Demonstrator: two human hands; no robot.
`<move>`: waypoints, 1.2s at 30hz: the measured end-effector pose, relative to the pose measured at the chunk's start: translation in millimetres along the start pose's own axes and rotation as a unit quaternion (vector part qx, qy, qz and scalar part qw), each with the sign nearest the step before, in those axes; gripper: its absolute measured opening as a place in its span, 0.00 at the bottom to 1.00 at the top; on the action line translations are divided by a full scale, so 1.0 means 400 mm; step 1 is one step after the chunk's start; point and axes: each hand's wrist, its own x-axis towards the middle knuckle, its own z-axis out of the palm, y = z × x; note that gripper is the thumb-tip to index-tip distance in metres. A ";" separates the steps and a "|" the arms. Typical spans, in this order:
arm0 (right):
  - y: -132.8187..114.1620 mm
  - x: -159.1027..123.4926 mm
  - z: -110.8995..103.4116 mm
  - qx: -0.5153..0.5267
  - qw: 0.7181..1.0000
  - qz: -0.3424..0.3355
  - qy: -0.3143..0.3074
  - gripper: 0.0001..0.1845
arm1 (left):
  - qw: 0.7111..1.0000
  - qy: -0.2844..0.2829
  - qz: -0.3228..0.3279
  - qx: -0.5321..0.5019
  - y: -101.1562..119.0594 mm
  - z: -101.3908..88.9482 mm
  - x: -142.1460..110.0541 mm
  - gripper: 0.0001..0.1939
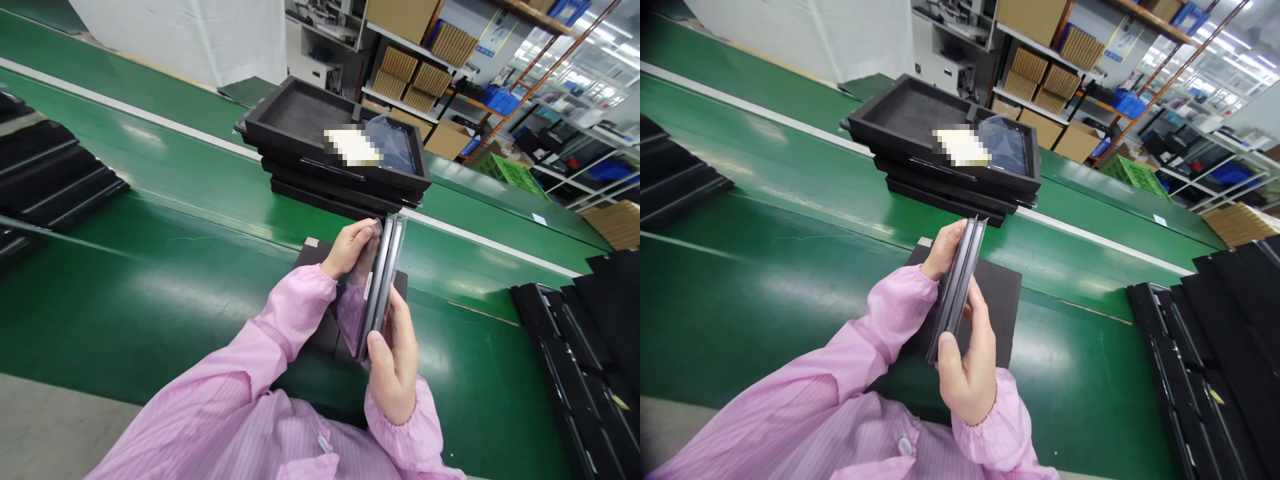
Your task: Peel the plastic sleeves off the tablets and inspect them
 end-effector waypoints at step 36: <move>0.043 0.015 -0.025 0.090 0.993 0.070 0.019 0.29 | 0.999 -0.009 -0.028 0.021 -0.014 0.013 0.012 0.38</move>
